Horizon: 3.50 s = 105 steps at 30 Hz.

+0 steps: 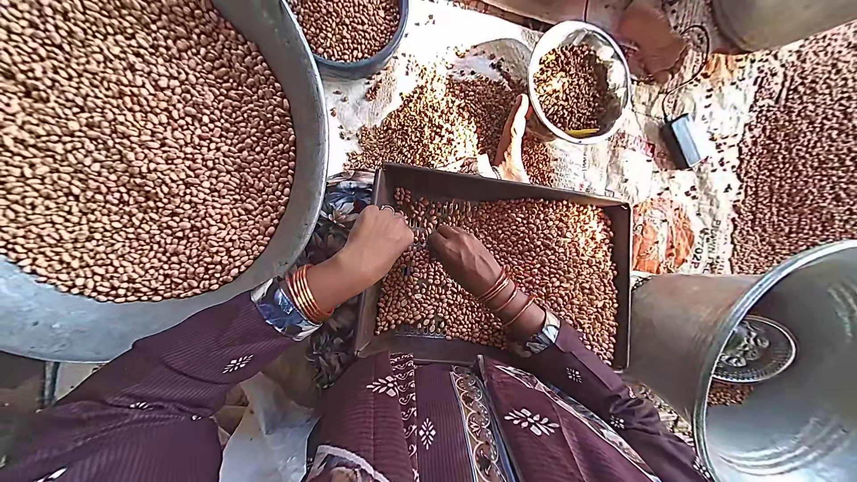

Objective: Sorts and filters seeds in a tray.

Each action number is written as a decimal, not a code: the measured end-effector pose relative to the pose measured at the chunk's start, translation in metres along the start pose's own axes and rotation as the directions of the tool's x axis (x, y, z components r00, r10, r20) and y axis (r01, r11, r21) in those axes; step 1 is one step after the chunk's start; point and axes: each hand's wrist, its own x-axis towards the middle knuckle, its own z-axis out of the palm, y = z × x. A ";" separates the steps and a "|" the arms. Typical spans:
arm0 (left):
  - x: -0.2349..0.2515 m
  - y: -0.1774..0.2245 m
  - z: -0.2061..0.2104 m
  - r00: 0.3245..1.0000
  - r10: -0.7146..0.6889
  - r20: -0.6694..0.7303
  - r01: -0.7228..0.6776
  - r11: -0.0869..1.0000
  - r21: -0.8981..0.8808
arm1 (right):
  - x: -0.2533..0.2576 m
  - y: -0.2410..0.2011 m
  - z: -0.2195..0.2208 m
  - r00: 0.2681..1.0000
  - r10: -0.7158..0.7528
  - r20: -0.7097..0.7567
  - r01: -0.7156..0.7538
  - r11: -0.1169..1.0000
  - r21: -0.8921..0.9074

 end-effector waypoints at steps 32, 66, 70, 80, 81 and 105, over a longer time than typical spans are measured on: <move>0.049 -0.074 -0.034 0.937 -0.169 -0.307 0.022 0.902 -0.431 | -0.020 0.016 -0.067 0.892 0.444 -0.082 -0.447 0.894 -0.033; 0.053 -0.039 -0.031 0.977 -0.162 -0.135 0.077 0.871 -0.486 | -0.002 0.031 -0.026 0.960 0.255 -0.114 -0.274 0.940 -0.205; 0.052 -0.037 -0.030 0.973 -0.171 -0.156 0.077 0.875 -0.479 | -0.004 0.035 -0.030 0.963 0.263 -0.064 -0.270 0.944 -0.191; 0.050 -0.032 -0.027 0.973 -0.156 -0.169 0.065 0.891 -0.449 | -0.009 0.034 -0.023 0.969 0.227 -0.097 -0.240 0.958 -0.155; 0.049 -0.033 -0.027 0.973 -0.157 -0.167 0.063 0.885 -0.462 | -0.009 0.034 -0.022 0.967 0.221 -0.128 -0.237 0.962 -0.136; 0.052 -0.040 -0.028 0.972 -0.159 -0.170 0.058 0.873 -0.485 | 0.019 0.000 -0.002 0.982 0.111 -0.155 -0.119 0.992 -0.044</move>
